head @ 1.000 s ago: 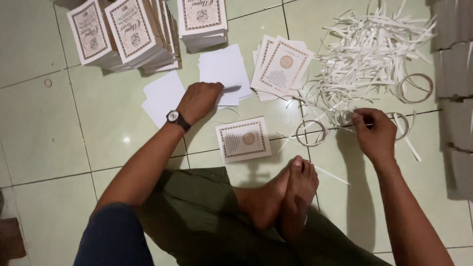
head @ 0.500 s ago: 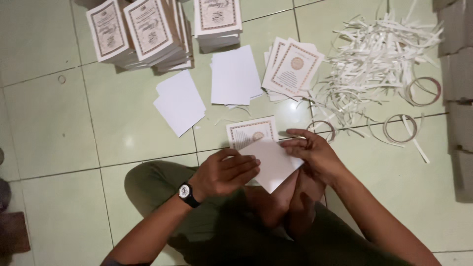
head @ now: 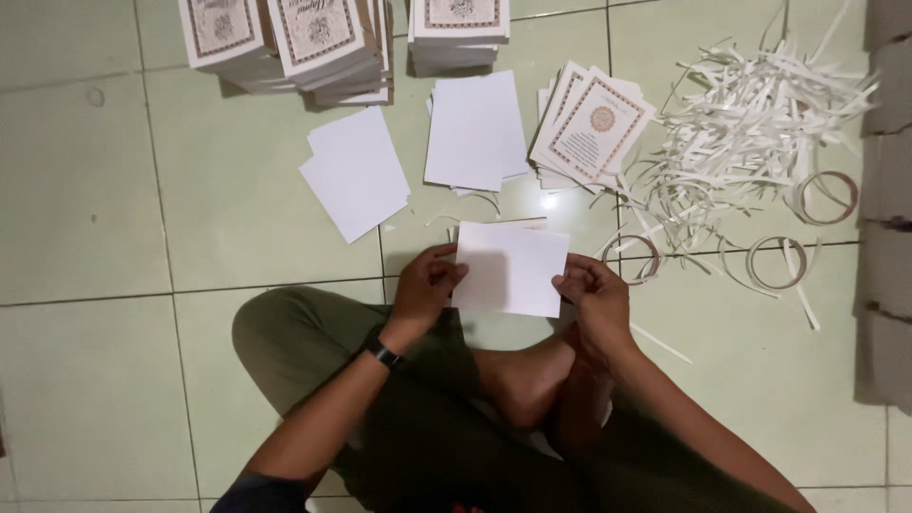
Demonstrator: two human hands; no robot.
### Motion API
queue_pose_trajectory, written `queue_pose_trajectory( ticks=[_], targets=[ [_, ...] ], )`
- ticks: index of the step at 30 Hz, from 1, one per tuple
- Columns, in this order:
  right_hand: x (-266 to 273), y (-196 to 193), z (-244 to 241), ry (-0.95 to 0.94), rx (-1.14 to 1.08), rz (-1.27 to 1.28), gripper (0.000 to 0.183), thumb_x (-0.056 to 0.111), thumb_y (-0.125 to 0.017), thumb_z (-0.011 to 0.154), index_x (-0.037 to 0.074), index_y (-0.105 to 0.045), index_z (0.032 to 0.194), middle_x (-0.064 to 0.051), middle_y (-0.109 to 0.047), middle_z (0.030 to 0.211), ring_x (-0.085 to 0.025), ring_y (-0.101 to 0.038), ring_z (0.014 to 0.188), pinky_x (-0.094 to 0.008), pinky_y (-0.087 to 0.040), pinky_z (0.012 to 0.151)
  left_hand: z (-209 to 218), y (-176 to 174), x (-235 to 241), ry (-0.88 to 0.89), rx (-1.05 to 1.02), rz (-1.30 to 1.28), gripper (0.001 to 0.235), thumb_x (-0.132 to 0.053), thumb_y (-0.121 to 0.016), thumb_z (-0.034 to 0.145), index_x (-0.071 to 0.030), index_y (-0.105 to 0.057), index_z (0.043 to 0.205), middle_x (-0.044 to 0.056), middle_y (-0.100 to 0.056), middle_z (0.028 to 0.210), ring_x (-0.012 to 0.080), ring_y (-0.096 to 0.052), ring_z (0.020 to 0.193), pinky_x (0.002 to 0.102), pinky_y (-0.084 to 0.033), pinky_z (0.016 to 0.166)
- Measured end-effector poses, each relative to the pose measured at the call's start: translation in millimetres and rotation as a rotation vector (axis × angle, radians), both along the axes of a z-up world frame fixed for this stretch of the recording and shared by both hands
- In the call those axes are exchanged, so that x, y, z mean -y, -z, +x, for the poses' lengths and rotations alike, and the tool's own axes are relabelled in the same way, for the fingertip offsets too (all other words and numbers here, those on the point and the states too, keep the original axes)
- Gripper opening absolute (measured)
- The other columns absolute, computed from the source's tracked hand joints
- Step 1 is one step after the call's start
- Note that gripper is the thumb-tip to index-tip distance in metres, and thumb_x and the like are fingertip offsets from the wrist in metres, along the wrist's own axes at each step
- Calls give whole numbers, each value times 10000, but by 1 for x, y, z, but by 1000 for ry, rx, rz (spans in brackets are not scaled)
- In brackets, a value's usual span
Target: The person sits on the floor and assembles small booklets by hand. They pick up a printed cover sheet, place a blank white sheet inside, fold the cover over the blank sheet, and then apply a strip of adhesive tape to the spine to secure it. The finished booklet is placed on a stack nearby.
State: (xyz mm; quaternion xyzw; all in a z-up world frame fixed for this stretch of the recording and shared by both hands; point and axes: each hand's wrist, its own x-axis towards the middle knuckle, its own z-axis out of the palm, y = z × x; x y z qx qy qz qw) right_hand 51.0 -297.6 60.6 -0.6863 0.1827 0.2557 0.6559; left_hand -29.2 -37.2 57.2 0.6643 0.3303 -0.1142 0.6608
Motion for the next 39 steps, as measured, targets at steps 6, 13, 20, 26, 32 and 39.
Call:
queue_pose_trajectory(
  ticks=[6,13,20,26,32,39],
  targets=[
    [-3,5,-2,-129,138,-90,266,22,-801,889,-4,-739,1146,-88,-671,807,-164,-631,738,-321,-559,707,8,64,-5,-73,43,-13,240,-241,-818,926,-66,-748,1076,31,-696,802,131,-583,725,269,-493,591],
    [-7,-8,-3,-126,131,-214,141,149,-827,930,56,-750,859,-43,-609,638,-119,-542,617,-282,-478,638,5,57,-9,-77,135,-118,343,-217,-923,812,4,-749,1008,48,-648,718,150,-532,686,310,-500,599],
    [-28,-42,-9,-38,339,-178,196,39,-870,856,3,-681,816,-66,-594,619,-110,-559,600,-270,-486,602,8,39,-12,-42,346,-307,410,-226,-737,971,-101,-654,1353,98,-737,836,107,-597,749,267,-525,717],
    [-27,-65,8,-205,322,-252,222,104,-891,849,4,-695,814,-93,-612,602,-153,-577,565,-313,-492,570,5,-43,15,254,777,601,813,-321,-805,866,-94,-416,1543,233,-398,1567,445,-365,1451,590,-291,1199],
    [-14,-60,4,-194,153,-79,191,125,-804,925,2,-668,870,-75,-572,552,-133,-550,481,-245,-442,472,-28,-65,63,612,1013,1127,398,-303,-599,1018,-50,-645,1322,200,-633,1296,389,-653,1186,538,-526,1039],
    [-14,-73,-11,-146,14,40,335,164,-699,975,-57,-630,1217,-234,-659,1091,-319,-673,976,-463,-636,814,-40,-110,65,231,710,509,268,-86,-684,972,68,-688,1192,228,-742,1008,402,-738,892,457,-640,773]
  ],
)
